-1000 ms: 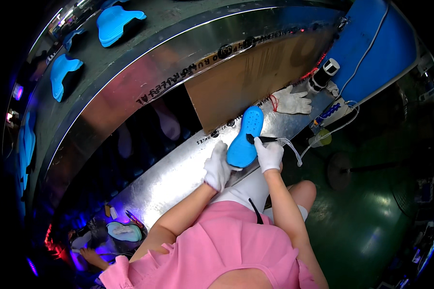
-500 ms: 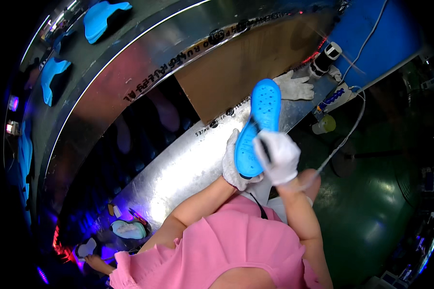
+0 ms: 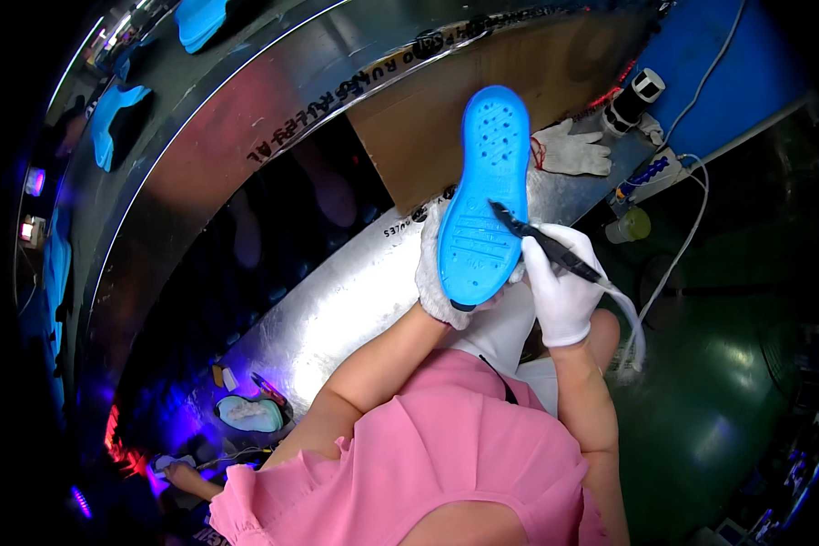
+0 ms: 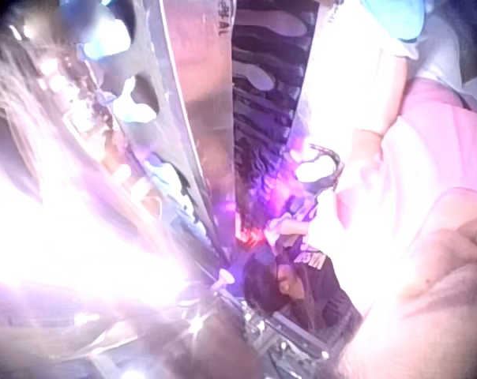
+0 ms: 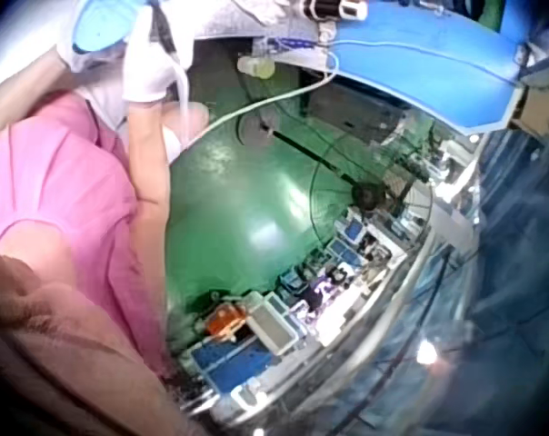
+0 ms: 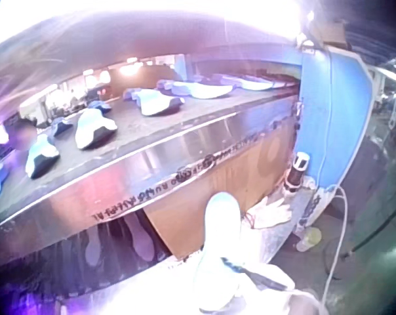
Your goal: The person repeatedly removes shoe soles from a conveyor belt, applies liquid to each sole using a brush tool, and places them back onto the conveyor belt.
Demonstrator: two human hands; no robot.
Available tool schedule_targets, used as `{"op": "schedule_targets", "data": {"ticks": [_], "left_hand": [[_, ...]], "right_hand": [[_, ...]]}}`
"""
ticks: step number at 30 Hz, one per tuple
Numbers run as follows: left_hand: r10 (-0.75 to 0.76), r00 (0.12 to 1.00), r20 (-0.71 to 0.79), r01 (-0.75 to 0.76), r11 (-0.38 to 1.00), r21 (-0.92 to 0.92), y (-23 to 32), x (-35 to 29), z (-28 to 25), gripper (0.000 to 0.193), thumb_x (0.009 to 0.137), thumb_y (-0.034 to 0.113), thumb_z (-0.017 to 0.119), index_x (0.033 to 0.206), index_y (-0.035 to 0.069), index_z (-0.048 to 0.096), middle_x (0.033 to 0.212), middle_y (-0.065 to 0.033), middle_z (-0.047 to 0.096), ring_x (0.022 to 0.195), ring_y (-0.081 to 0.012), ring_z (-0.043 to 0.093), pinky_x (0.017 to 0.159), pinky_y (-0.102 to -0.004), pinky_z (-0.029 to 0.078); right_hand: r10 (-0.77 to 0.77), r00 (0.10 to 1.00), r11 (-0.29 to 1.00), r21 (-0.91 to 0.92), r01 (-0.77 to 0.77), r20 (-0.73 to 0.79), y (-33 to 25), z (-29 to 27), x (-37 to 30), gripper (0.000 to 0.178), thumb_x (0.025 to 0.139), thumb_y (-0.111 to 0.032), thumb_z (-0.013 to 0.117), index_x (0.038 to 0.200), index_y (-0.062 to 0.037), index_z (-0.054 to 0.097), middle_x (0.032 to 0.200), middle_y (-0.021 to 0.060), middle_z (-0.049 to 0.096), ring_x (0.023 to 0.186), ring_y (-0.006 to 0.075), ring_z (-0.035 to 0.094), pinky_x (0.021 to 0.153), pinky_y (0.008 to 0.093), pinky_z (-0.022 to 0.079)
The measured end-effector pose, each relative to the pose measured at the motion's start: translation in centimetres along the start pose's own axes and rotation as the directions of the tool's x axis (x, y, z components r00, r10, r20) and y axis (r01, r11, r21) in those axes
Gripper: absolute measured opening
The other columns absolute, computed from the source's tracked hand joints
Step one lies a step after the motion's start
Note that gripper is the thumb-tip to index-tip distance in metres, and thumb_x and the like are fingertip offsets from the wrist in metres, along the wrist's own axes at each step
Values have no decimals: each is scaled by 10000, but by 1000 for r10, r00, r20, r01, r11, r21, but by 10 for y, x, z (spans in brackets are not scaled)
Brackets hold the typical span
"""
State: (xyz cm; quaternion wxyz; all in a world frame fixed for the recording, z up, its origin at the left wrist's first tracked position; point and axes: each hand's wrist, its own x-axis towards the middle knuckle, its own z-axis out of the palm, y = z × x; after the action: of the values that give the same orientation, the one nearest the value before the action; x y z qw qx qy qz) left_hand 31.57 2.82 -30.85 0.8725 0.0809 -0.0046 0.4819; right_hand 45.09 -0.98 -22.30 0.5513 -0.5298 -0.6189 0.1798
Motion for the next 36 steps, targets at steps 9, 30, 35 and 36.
{"op": "schedule_targets", "data": {"ticks": [9, 30, 35, 36], "left_hand": [[-31, 999, -39, 30, 999, -29, 22, 2, 27, 950, 889, 785, 283, 1530, 85, 252, 1362, -399, 430, 1102, -502, 584, 872, -580, 529], [-9, 898, 439, -431, 178, 885, 97, 32, 9, 362, 904, 230, 662, 1200, 23, 645, 1105, -144, 686, 997, -255, 680, 893, -337, 552], [-226, 974, -25, 89, 281, 956, 111, 45, 14, 420, 909, 206, 646, 1315, 110, 591, 1342, -125, 559, 1240, -253, 548, 1062, -345, 431], [-232, 925, -300, 368, 366, 855, 112, 39, 39, 405, 933, 206, 616, 1328, 121, 588, 1384, -121, 533, 1281, -251, 522, 1085, -340, 412]], "right_hand": [[-28, 995, 995, 95, 19, 93, -22, 3, -15, 185, 755, -42, 769, 910, -10, 673, 864, 118, 683, 717, 260, 663, 676, 330, 537], [-327, 792, 920, -21, 393, 515, -37, -29, 7, 283, 715, -39, 737, 990, -88, 699, 1072, 97, 716, 648, 230, 616, 570, 299, 500], [-322, 672, 838, -129, 530, 667, -62, -35, 5, 275, 690, -39, 765, 955, -94, 716, 1013, 109, 726, 624, 228, 616, 570, 300, 503], [-324, 749, 894, -72, 443, 578, -57, -38, 10, 267, 700, -11, 765, 952, -86, 718, 1018, 111, 726, 634, 231, 622, 579, 306, 509]]}}
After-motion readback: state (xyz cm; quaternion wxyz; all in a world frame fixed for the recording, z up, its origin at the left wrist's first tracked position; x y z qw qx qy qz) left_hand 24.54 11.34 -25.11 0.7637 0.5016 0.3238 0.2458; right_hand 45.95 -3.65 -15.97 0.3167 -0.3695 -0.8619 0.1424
